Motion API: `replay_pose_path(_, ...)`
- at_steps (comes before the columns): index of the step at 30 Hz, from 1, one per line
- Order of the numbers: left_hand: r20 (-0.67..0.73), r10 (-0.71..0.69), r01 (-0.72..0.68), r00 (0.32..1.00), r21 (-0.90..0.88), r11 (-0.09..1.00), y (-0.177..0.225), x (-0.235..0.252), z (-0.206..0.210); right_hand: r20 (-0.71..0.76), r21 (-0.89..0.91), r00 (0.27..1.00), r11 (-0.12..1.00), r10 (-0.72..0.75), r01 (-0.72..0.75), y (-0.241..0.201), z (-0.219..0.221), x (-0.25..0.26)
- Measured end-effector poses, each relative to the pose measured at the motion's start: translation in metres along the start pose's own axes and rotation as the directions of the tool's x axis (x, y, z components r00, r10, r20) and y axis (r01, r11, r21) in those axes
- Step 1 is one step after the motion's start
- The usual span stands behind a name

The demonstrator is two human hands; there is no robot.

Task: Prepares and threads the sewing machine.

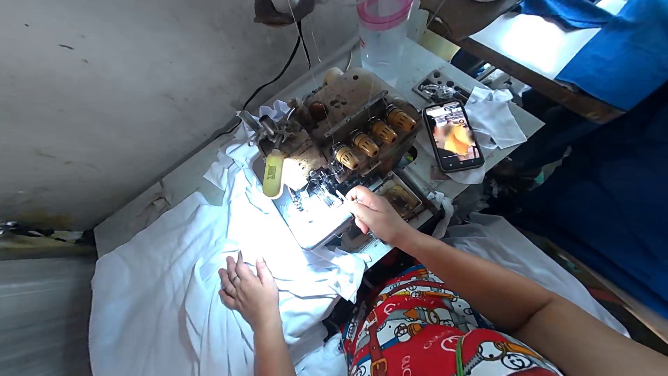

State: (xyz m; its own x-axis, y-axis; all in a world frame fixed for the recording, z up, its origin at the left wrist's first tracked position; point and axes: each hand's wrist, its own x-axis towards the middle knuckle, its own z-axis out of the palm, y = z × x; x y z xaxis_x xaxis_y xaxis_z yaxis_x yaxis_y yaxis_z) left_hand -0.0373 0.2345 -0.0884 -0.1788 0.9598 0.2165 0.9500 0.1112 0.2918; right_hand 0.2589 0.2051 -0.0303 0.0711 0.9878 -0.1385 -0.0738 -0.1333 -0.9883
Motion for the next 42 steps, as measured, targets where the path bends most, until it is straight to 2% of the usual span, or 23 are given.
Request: replay_pose_path(42, -0.025, 0.041, -0.04, 0.999, 0.038, 0.998, -0.0017, 0.0, 0.0023, -0.022, -0.013, 0.999, 0.999, 0.045, -0.046, -0.0008, 0.0005, 0.002)
